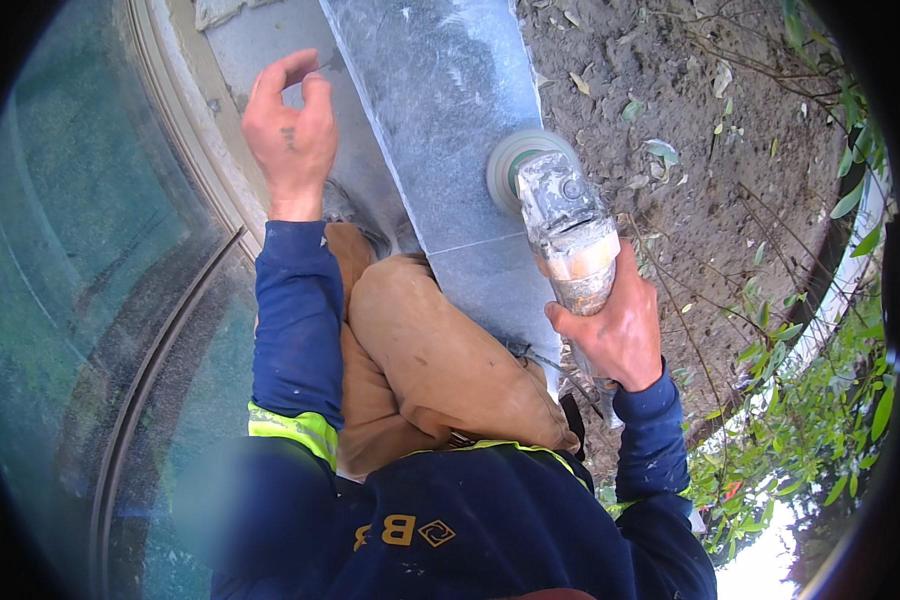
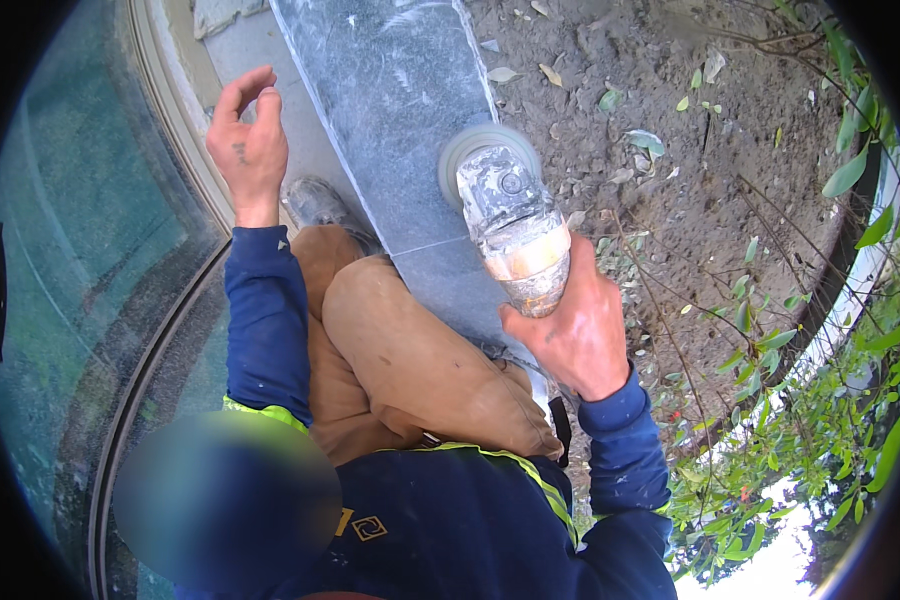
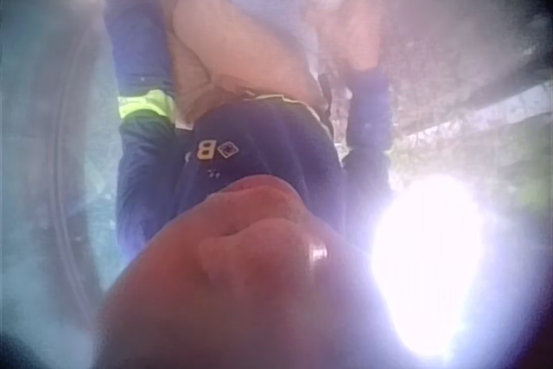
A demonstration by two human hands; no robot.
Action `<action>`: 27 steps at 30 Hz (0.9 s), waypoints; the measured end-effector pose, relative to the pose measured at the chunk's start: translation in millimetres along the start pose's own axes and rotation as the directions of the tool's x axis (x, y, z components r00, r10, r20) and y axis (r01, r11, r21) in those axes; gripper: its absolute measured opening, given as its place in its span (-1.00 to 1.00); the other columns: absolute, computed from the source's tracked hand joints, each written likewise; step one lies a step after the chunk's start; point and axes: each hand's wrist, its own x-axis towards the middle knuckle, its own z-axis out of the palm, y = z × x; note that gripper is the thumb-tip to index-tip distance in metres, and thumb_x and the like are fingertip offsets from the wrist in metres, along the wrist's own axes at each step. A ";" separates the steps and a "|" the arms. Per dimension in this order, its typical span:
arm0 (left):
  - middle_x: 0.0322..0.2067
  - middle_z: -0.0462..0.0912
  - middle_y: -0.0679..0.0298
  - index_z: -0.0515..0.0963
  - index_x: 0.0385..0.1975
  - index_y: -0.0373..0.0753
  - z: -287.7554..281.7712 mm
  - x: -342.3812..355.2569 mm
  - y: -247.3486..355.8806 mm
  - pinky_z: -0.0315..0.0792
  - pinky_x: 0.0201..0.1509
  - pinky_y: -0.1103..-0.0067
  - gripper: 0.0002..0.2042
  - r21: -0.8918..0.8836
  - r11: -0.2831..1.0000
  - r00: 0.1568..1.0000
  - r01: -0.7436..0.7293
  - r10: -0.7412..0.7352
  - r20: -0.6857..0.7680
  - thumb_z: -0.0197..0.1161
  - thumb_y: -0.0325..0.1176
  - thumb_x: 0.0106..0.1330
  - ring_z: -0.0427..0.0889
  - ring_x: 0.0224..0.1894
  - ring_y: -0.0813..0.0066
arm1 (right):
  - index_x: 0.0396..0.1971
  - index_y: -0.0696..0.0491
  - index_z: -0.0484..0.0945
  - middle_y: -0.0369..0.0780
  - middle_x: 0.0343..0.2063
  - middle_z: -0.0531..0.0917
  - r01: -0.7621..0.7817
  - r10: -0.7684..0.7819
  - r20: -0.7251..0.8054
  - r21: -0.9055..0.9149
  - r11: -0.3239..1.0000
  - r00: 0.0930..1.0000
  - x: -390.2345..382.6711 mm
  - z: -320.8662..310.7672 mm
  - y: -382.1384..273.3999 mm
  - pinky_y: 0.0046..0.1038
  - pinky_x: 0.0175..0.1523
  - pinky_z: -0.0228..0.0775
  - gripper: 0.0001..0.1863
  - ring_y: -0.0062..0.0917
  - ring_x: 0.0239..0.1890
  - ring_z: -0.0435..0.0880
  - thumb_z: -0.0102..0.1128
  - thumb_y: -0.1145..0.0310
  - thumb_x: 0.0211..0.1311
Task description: The person uses an angle grinder to smooth the surface of a long gray stone slab. They hold the tool with both hands and move it along the slab's length, generating dust as they work.
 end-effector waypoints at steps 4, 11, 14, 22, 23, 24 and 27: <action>-0.20 0.76 0.11 0.71 -0.16 -0.31 1.1 0.9 -0.7 0.55 0.04 0.43 -0.78 -0.004 1.000 1.000 -0.008 0.008 0.011 0.22 -0.47 0.24 0.73 -0.12 0.25 | 0.03 0.21 0.41 0.04 -0.25 0.75 -0.046 0.047 -0.033 0.041 0.998 0.998 4.1 1.6 -2.1 -0.20 -0.09 0.63 -0.27 -0.07 -0.20 0.80 0.57 0.28 -0.16; -0.21 0.76 0.11 0.71 -0.16 -0.31 -0.2 0.5 0.4 0.55 0.04 0.42 -0.78 -0.004 1.000 1.000 -0.009 0.009 0.009 0.22 -0.47 0.24 0.73 -0.12 0.24 | 0.02 0.22 0.41 0.05 -0.25 0.75 0.007 -0.006 -0.013 0.011 1.000 1.000 -2.9 0.8 0.9 -0.19 -0.09 0.63 -0.29 -0.05 -0.19 0.79 0.56 0.31 -0.15; -0.21 0.76 0.10 0.70 -0.16 -0.31 -0.7 0.2 -2.3 0.55 0.04 0.42 -0.78 -0.009 1.000 1.000 -0.016 0.016 0.012 0.22 -0.47 0.24 0.73 -0.13 0.24 | -0.02 0.22 0.38 0.08 -0.26 0.74 0.014 -0.013 -0.020 0.013 1.000 1.000 2.2 -0.3 -2.8 -0.15 -0.12 0.64 -0.32 0.02 -0.19 0.78 0.54 0.32 -0.14; -0.20 0.76 0.10 0.71 -0.16 -0.31 0.6 0.6 -1.7 0.55 0.03 0.42 -0.78 -0.003 1.000 1.000 -0.016 0.016 0.011 0.22 -0.46 0.24 0.73 -0.13 0.23 | 0.00 0.22 0.38 0.08 -0.26 0.74 0.000 0.000 -0.008 0.014 1.000 1.000 2.8 1.3 -2.9 -0.15 -0.11 0.63 -0.31 0.02 -0.19 0.77 0.54 0.31 -0.14; -0.20 0.76 0.10 0.71 -0.16 -0.31 0.7 -0.2 -2.1 0.55 0.02 0.42 -0.78 -0.006 1.000 1.000 -0.013 0.013 0.010 0.22 -0.46 0.24 0.73 -0.13 0.23 | 0.01 0.22 0.38 0.08 -0.26 0.74 -0.004 0.004 -0.012 0.014 1.000 1.000 2.3 1.4 -3.0 -0.15 -0.11 0.63 -0.30 0.02 -0.19 0.77 0.54 0.32 -0.14; -0.20 0.76 0.10 0.71 -0.16 -0.31 0.2 -0.5 -2.0 0.55 0.02 0.42 -0.78 -0.008 1.000 1.000 -0.007 0.007 0.006 0.22 -0.46 0.24 0.73 -0.13 0.23 | 0.02 0.23 0.38 0.07 -0.25 0.74 -0.006 0.006 -0.013 0.012 1.000 1.000 2.6 0.5 -3.2 -0.15 -0.10 0.63 -0.29 0.02 -0.19 0.77 0.54 0.32 -0.15; -0.21 0.76 0.10 0.71 -0.17 -0.30 -1.4 1.4 -0.1 0.55 0.02 0.42 -0.78 -0.003 1.000 1.000 0.007 -0.007 -0.001 0.23 -0.46 0.24 0.74 -0.13 0.23 | 0.05 0.23 0.37 0.07 -0.25 0.74 0.022 -0.022 -0.006 -0.007 1.000 1.000 -2.7 -2.0 0.0 -0.15 -0.10 0.63 -0.27 0.03 -0.18 0.77 0.54 0.32 -0.15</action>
